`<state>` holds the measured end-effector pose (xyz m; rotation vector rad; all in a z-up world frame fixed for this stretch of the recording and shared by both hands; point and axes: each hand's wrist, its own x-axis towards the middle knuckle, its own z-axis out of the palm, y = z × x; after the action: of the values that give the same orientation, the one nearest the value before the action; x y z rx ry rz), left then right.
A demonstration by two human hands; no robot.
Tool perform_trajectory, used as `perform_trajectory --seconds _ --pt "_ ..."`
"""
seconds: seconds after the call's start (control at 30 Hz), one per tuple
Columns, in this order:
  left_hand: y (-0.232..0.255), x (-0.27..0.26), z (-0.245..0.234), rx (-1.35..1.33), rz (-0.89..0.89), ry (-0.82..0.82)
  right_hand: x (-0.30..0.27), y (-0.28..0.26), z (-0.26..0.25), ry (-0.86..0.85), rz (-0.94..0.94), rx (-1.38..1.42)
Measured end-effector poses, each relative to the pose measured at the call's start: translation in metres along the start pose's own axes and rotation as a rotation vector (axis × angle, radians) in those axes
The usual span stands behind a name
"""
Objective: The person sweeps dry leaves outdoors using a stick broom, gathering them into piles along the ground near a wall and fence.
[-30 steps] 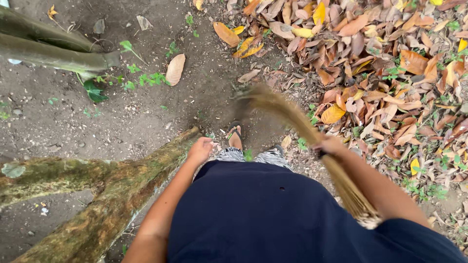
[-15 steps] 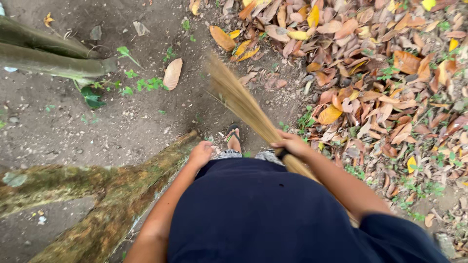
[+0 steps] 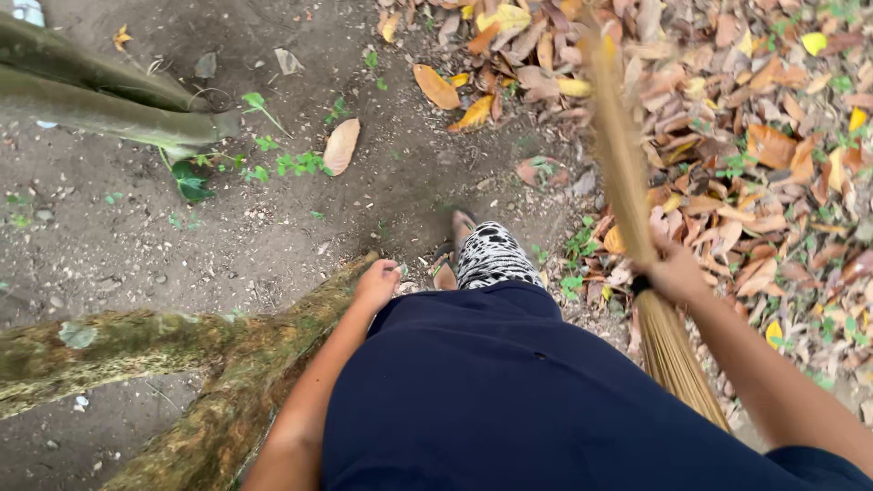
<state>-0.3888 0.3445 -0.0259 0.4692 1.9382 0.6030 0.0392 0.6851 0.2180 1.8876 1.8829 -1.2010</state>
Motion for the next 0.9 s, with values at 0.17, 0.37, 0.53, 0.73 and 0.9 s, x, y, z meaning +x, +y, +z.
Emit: perform_trajectory --seconds 0.17,0.37,0.53,0.73,0.9 --pt "0.029 0.010 -0.009 -0.072 -0.089 0.021 0.018 -0.084 0.083 -0.573 -0.061 0.628" --pt "0.029 0.028 -0.048 -0.060 -0.027 0.120 0.145 -0.187 0.266 -0.642 -0.420 0.239" --pt "0.042 0.048 -0.093 0.020 -0.093 0.231 0.248 -0.153 0.187 -0.711 0.094 0.409" --pt "0.082 0.091 -0.110 0.001 -0.040 0.147 0.257 -0.102 -0.049 -0.101 0.181 0.121" --pt "0.142 0.123 -0.124 -0.050 -0.047 0.108 0.184 -0.151 -0.106 -0.079 0.061 0.226"
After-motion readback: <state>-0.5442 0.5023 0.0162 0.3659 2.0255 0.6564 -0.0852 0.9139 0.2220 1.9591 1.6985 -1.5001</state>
